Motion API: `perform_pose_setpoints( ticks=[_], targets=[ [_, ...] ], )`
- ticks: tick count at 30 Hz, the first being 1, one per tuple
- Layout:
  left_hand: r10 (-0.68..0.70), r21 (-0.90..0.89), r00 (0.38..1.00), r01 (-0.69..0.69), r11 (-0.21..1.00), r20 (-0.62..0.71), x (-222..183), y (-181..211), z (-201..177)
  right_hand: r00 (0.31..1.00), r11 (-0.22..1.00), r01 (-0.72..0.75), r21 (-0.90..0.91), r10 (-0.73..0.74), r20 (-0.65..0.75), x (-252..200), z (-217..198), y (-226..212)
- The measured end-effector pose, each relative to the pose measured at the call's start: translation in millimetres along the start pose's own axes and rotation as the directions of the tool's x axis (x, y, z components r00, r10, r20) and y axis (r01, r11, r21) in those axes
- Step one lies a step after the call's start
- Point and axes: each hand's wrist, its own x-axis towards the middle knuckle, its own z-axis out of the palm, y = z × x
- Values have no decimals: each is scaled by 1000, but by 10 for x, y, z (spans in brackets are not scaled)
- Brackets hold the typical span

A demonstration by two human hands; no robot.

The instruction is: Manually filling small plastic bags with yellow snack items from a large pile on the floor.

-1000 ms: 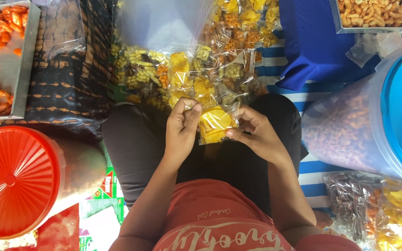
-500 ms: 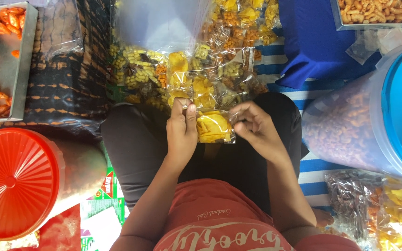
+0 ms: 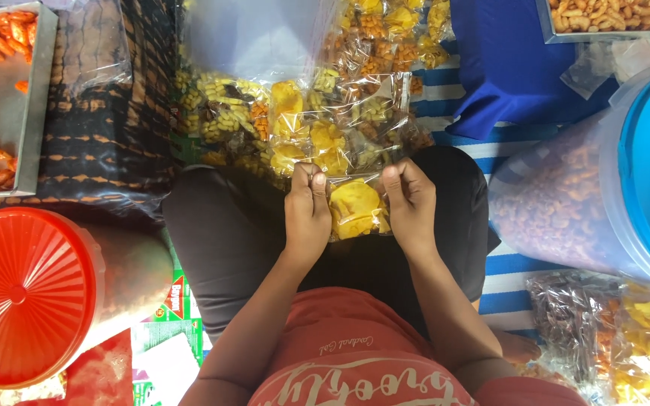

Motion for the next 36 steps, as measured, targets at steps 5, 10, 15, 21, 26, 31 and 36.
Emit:
perform_pose_setpoints(
  ticks=[5, 10, 15, 21, 26, 31, 36],
  targets=[
    [13, -18, 1000, -14, 1000, -24, 0, -25, -26, 998, 998, -58, -19, 58, 14, 29, -120, 1],
    [-103, -175, 993, 91, 980, -61, -6, -101, -38, 952, 969, -225, 103, 196, 236, 7, -241, 254],
    [-241, -495, 965, 259, 829, 102, 4, -295, -11, 963, 957, -245, 158, 221, 153, 15, -257, 240],
    [-65, -216, 977, 110, 970, 204, 58, 60, -208, 958, 997, -74, -31, 80, 277, 45, -350, 79],
    [-139, -215, 960, 192, 958, 242, 52, 30, -197, 952, 994, -33, -107, 64, 298, 45, -296, -168],
    [-187, -300, 974, 219, 929, 132, 24, 9, -163, 967, 994, -106, 12, 100, 234, 19, -279, -15],
    [-129, -350, 988, 151, 924, 85, 46, -66, -138, 987, 996, -89, 26, 85, 139, -23, -289, 162]
  ],
)
